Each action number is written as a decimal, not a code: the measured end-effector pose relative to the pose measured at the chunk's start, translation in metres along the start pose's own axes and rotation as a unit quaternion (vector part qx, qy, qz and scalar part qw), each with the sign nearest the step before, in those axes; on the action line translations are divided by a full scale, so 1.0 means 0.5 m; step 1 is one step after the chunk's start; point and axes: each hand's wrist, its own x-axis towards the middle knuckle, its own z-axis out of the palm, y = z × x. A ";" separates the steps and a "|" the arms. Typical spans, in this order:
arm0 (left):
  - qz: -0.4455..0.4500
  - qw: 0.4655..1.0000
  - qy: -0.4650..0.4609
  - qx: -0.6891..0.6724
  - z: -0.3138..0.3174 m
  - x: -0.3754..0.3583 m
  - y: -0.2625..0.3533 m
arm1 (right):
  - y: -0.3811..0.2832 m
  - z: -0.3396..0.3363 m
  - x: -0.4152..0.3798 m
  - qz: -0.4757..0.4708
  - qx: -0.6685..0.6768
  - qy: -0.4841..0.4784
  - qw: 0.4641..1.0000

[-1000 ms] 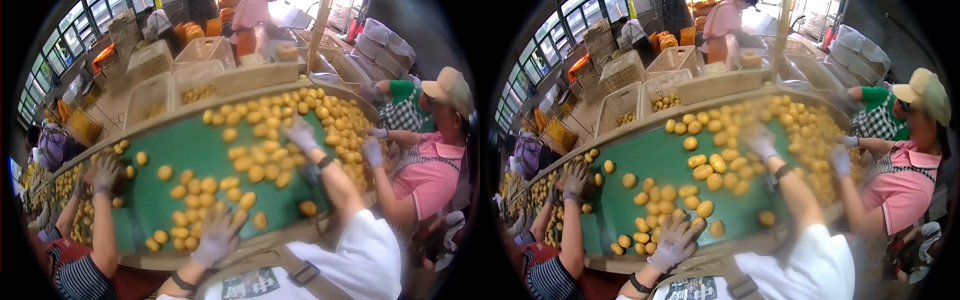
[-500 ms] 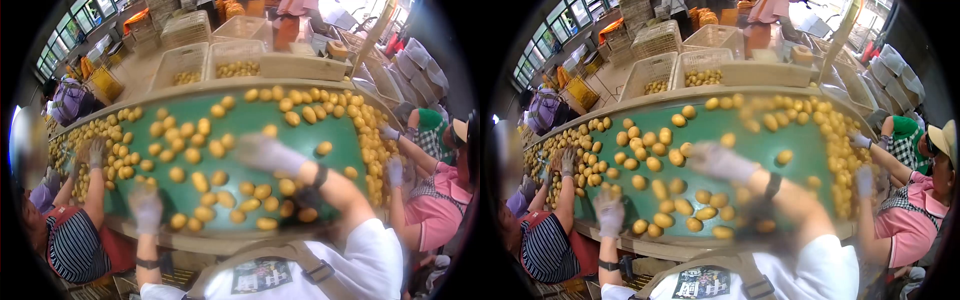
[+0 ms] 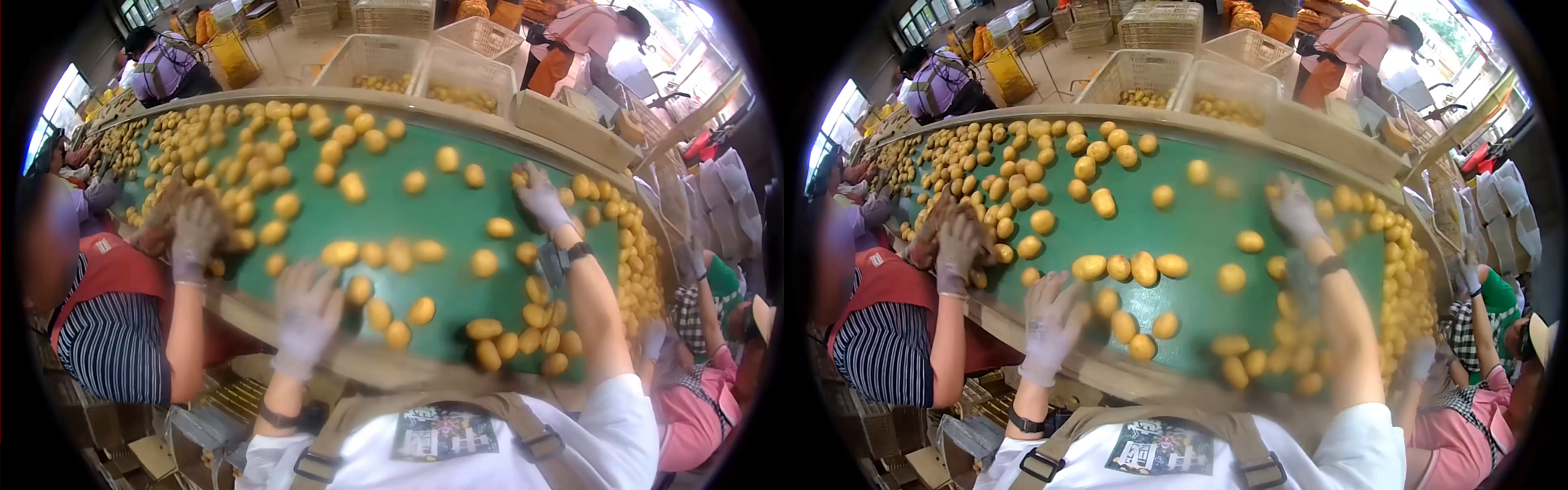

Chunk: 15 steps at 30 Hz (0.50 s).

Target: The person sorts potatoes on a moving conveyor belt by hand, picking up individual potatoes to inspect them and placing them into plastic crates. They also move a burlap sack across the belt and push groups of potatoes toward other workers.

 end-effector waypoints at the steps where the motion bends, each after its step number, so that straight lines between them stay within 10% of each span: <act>1: 0.008 0.999 0.010 -0.041 0.002 0.014 0.015 | -0.022 -0.010 -0.018 -0.010 0.072 0.003 0.997; 5: 0.060 0.987 0.029 -0.148 -0.003 0.055 0.064 | -0.169 -0.003 -0.125 -0.064 0.334 0.007 0.940; 12: -0.114 0.822 -0.082 -0.552 -0.013 0.099 0.167 | -0.343 0.006 -0.268 -0.387 0.219 0.072 0.893; 15: -0.054 0.837 -0.067 -0.540 -0.006 0.094 0.175 | -0.378 -0.006 -0.292 -0.429 0.169 0.076 0.884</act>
